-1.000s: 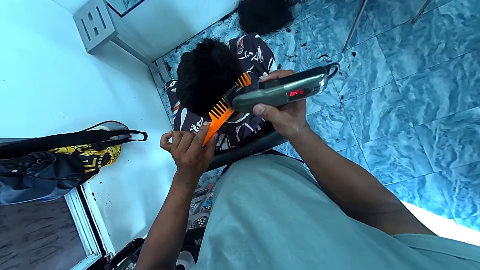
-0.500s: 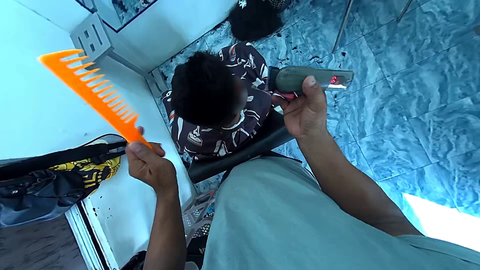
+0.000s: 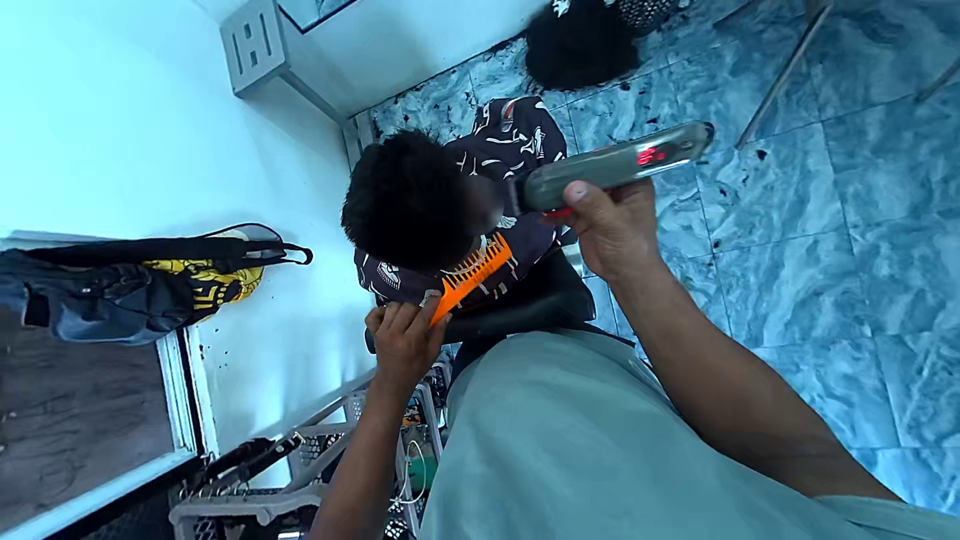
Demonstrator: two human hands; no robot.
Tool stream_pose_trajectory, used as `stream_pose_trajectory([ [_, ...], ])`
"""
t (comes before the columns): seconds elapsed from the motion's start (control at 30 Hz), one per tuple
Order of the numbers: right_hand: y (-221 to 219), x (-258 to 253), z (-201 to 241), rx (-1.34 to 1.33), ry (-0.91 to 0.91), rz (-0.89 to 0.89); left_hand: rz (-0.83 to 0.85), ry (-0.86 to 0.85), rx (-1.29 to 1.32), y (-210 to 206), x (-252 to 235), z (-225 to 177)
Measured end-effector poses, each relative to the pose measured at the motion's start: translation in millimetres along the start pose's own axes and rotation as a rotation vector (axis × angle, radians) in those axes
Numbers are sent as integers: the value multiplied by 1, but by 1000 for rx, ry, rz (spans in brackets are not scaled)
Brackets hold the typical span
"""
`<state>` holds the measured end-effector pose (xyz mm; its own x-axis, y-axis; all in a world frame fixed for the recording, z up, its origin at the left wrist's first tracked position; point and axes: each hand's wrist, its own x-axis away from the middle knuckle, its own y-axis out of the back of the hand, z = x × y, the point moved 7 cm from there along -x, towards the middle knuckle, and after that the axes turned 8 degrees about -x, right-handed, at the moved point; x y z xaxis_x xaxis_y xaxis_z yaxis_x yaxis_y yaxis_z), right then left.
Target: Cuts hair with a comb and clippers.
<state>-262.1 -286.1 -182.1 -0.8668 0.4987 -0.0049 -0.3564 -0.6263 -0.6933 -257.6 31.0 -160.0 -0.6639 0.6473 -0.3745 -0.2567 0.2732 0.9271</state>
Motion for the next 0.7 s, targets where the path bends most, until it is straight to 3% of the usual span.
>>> stream_pose_trajectory([
  [0.1, -29, -16, -7, 62, 52, 157, -79, 117, -3, 19, -17, 2],
  [0.27, -54, -34, -8, 85, 120, 231, -181, 259, 54, 43, -36, 12],
  [0.7, -91, -21, -3, 255, 258, 347, -269, 171, -19, 57, -39, 16],
])
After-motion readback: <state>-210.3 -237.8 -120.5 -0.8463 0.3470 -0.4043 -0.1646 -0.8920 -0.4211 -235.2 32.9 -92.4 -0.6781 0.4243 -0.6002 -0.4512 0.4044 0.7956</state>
